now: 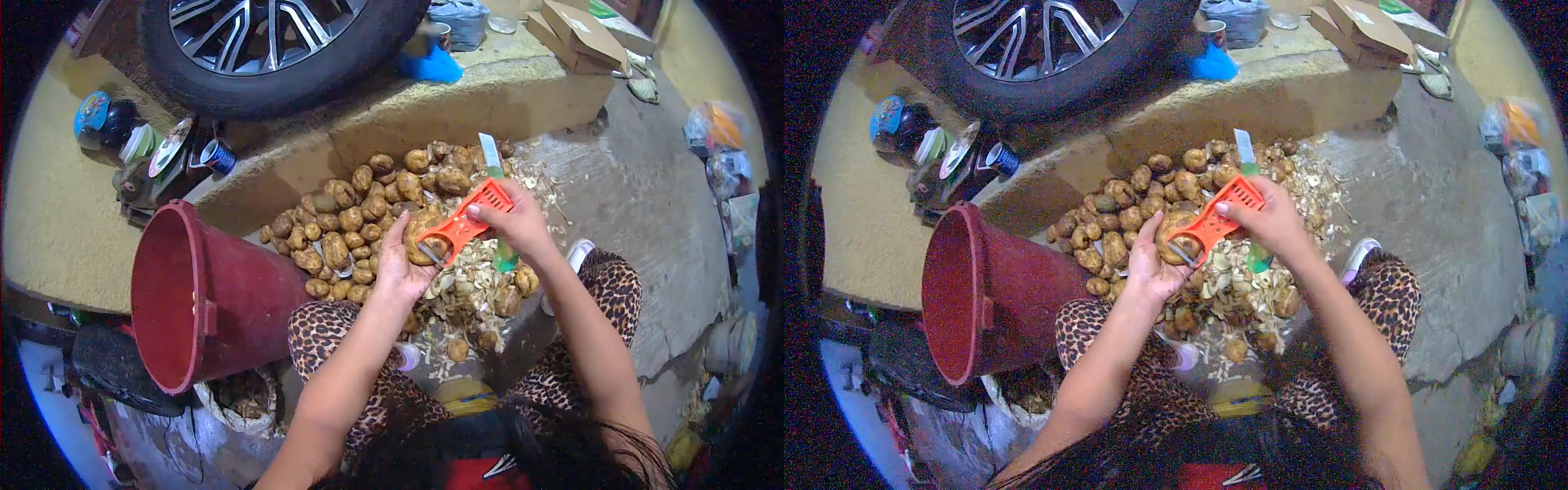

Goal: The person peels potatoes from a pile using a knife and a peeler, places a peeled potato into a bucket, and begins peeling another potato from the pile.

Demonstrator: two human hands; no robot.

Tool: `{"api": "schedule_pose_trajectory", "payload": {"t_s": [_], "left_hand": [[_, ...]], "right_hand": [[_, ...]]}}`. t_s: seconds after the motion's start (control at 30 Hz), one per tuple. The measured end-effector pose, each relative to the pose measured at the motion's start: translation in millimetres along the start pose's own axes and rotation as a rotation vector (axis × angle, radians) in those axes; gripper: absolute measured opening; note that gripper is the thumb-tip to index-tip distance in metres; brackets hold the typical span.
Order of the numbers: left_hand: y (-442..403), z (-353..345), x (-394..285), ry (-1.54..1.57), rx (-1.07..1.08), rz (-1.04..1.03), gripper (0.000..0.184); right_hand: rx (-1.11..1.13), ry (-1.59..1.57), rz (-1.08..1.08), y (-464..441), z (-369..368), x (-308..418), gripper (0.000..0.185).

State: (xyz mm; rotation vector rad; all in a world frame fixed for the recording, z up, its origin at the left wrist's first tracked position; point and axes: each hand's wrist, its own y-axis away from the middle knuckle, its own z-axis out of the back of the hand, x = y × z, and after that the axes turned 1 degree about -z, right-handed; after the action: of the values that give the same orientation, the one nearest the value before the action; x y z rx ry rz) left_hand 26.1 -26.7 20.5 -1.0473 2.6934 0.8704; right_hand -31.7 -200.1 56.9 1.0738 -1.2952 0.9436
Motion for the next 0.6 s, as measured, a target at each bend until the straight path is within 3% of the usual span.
{"api": "schedule_pose_trajectory", "payload": {"t_s": [0.17,0.37,0.47,0.57,0.6], "left_hand": [[3.7,-8.2,2.7,-0.039,-0.088,-0.078,0.044],[-0.6,-4.1,1.7,-0.187,-0.179,-0.146,0.039],[-1.1,7.4,-1.5,-0.238,-0.160,-0.183,0.036],[2.8,14.5,-9.2,-0.235,-0.128,-0.152,0.035],[3.0,13.5,-11.2,-0.225,-0.118,-0.137,0.035]], "right_hand": [[-0.049,0.249,0.131,1.6,-10.9,-1.2,0.021],[-0.037,0.285,0.118,-1.2,-6.9,-0.7,0.021],[-0.337,0.462,0.485,-13.8,14.9,-4.3,0.022],[-0.514,0.272,0.291,-24.8,52.4,15.3,0.022],[-0.432,0.220,0.219,-23.3,49.3,16.0,0.022]]}}
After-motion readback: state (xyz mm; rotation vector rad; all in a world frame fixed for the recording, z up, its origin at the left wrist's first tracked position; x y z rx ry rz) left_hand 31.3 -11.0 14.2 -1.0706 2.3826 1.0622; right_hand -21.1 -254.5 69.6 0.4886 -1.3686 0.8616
